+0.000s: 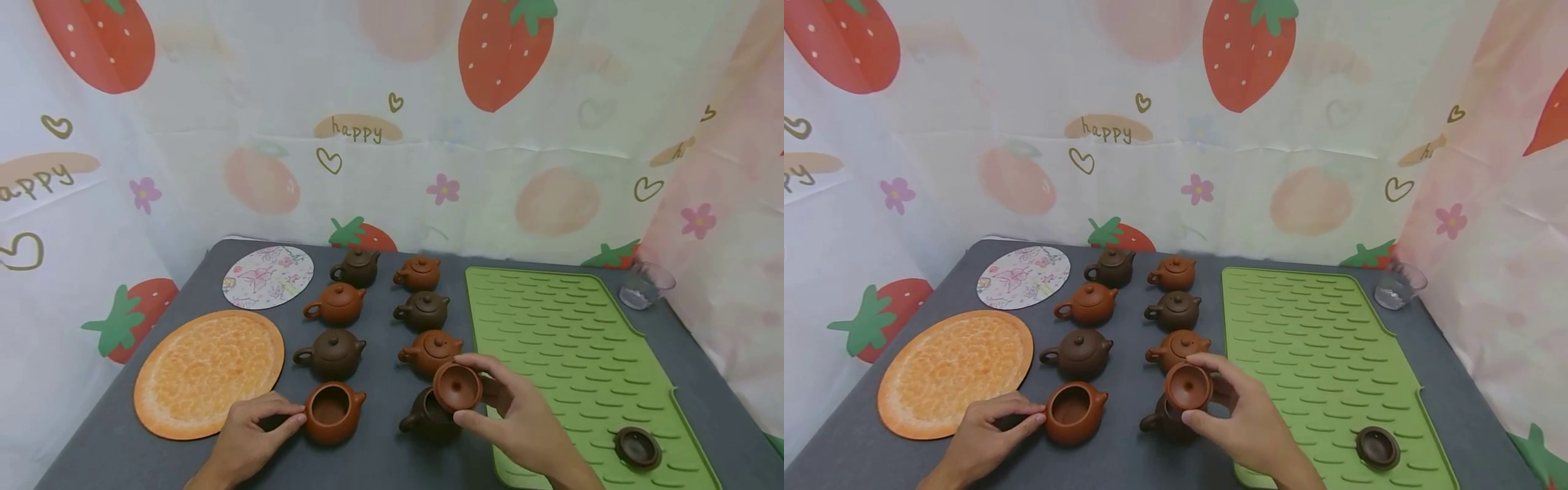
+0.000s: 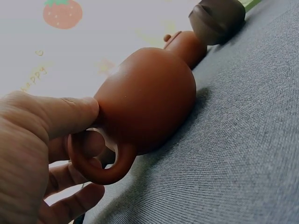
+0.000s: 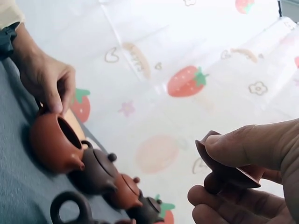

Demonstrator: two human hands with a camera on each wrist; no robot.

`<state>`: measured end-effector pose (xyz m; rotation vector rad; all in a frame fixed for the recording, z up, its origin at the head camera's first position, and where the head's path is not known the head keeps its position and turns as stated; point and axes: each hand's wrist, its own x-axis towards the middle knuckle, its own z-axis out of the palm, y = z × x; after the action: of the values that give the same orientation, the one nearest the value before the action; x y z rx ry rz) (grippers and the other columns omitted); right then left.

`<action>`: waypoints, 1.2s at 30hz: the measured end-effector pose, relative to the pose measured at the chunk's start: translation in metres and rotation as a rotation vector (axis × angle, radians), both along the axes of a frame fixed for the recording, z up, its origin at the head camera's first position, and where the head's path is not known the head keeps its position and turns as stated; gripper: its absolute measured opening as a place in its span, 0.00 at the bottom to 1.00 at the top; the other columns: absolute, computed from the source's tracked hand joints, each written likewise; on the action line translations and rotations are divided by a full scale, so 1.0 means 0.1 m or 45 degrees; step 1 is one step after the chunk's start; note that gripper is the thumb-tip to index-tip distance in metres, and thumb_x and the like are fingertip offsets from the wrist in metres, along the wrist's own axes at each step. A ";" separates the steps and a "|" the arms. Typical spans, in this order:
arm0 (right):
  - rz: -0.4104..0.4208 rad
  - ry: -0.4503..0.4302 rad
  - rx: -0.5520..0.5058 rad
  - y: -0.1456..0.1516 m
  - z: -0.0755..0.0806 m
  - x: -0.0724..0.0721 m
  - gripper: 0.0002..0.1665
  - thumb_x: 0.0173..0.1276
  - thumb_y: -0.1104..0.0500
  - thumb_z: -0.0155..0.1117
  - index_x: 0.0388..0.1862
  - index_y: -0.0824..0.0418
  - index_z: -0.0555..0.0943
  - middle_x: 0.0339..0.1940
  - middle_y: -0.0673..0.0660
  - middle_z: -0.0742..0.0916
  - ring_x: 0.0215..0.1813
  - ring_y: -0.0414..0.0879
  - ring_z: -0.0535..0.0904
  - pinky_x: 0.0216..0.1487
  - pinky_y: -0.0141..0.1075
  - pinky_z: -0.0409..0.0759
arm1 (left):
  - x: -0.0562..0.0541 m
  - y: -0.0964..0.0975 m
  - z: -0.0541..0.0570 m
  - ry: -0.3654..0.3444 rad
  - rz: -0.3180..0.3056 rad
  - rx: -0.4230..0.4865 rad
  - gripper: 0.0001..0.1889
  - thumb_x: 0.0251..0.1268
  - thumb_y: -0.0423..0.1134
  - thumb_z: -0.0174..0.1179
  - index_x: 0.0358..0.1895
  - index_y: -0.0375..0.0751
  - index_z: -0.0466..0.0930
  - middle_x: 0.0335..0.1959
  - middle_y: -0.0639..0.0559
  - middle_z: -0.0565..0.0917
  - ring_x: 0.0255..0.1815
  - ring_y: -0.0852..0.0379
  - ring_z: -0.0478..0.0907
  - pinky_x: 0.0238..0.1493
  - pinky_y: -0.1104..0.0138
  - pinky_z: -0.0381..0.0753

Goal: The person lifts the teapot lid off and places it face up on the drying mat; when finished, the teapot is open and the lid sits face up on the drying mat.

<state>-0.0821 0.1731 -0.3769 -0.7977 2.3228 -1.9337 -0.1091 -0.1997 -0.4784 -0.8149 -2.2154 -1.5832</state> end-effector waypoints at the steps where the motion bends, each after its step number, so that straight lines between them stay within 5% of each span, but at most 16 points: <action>1: -0.019 -0.007 0.007 0.03 -0.01 0.01 0.32 0.64 0.68 0.67 0.66 0.61 0.70 0.58 0.63 0.77 0.52 0.51 0.80 0.48 0.44 0.79 | 0.00 0.00 0.00 0.001 -0.002 0.002 0.10 0.52 0.22 0.69 0.38 0.38 0.88 0.30 0.49 0.85 0.32 0.57 0.82 0.37 0.70 0.79; 21: -0.407 -0.164 0.190 0.56 -0.32 0.24 0.34 0.60 0.65 0.71 0.66 0.59 0.71 0.59 0.63 0.77 0.49 0.44 0.82 0.47 0.42 0.80 | 0.02 0.01 -0.03 0.012 -0.002 0.013 0.11 0.52 0.22 0.69 0.37 0.38 0.88 0.30 0.49 0.85 0.31 0.56 0.82 0.36 0.70 0.79; 36: -0.531 -0.343 0.248 0.87 -0.57 0.32 0.38 0.58 0.68 0.71 0.67 0.69 0.68 0.57 0.69 0.77 0.46 0.39 0.82 0.43 0.39 0.81 | -0.01 0.00 -0.04 0.087 -0.011 0.029 0.13 0.48 0.19 0.69 0.37 0.37 0.88 0.30 0.50 0.85 0.30 0.56 0.82 0.36 0.71 0.79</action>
<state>-0.0502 0.2598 -0.4339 -0.0314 2.5952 -1.7579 -0.1101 -0.2002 -0.4827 -0.8600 -2.1458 -1.5577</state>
